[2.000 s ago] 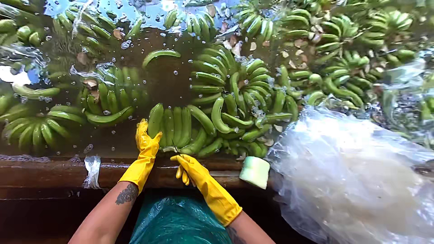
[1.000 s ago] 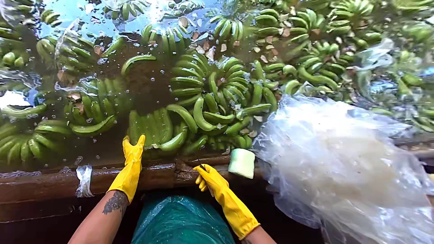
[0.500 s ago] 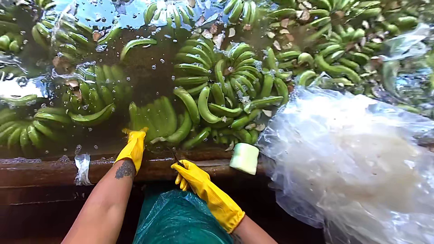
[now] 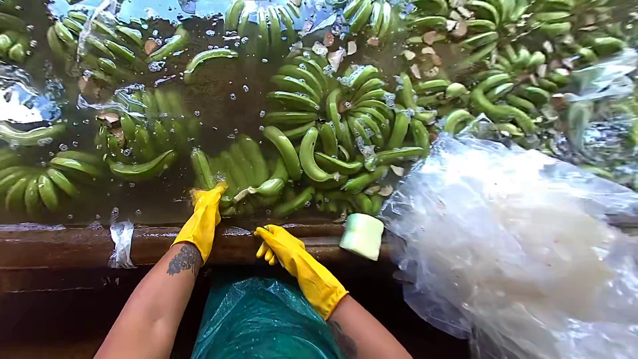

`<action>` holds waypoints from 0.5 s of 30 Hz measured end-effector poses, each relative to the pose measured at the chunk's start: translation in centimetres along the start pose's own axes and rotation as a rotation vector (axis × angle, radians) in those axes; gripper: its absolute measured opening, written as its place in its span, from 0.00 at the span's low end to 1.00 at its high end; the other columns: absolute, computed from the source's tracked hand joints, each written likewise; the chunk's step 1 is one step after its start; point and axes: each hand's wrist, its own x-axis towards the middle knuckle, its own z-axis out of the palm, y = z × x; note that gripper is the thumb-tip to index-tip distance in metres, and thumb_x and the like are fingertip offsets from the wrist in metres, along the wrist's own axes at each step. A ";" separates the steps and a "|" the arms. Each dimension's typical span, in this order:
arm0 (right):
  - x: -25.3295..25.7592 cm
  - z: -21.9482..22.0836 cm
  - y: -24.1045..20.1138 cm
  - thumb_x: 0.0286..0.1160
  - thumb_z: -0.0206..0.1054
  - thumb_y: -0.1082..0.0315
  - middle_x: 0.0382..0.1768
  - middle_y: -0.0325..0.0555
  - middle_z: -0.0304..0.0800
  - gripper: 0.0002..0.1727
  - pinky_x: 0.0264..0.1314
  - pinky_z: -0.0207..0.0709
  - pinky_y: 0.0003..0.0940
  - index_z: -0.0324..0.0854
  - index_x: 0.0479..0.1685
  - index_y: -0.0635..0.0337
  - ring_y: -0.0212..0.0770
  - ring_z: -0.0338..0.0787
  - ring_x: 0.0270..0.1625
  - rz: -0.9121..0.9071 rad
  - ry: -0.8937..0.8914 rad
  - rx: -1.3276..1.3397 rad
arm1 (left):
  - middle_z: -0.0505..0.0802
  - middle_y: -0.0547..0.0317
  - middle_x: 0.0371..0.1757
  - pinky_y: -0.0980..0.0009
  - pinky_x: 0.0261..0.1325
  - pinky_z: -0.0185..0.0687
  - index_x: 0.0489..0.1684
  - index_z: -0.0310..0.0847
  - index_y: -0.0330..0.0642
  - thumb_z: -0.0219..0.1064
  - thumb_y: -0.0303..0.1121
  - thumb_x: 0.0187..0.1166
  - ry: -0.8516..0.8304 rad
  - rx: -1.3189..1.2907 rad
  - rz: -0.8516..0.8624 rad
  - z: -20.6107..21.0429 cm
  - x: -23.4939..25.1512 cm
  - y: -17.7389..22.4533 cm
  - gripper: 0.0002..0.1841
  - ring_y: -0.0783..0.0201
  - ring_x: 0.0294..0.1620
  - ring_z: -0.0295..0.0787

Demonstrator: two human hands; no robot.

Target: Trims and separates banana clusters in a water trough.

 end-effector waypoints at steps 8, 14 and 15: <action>1.8 -1.8 -3.0 0.89 0.53 0.41 0.22 0.36 0.90 0.25 0.23 0.80 0.28 0.82 0.53 0.53 0.31 0.87 0.20 0.067 0.099 -0.377 | 0.84 0.39 0.70 0.50 0.66 0.81 0.86 0.60 0.37 0.78 0.56 0.67 0.037 0.034 0.112 0.4 -3.2 0.0 0.49 0.48 0.68 0.83; 3.0 -1.2 -4.4 0.87 0.57 0.42 0.21 0.38 0.91 0.24 0.19 0.77 0.26 0.85 0.45 0.54 0.32 0.86 0.17 0.065 0.092 -0.355 | 0.84 0.37 0.71 0.40 0.71 0.79 0.87 0.58 0.48 0.81 0.51 0.67 0.154 0.116 0.260 -0.1 -3.0 -1.0 0.47 0.41 0.72 0.81; 2.9 -1.0 -4.5 0.88 0.56 0.42 0.21 0.37 0.91 0.24 0.20 0.77 0.26 0.85 0.45 0.54 0.31 0.86 0.17 0.067 0.096 -0.384 | 0.84 0.34 0.70 0.36 0.67 0.79 0.89 0.52 0.51 0.88 0.51 0.55 0.266 0.059 0.287 1.0 -1.5 -0.7 0.58 0.36 0.70 0.82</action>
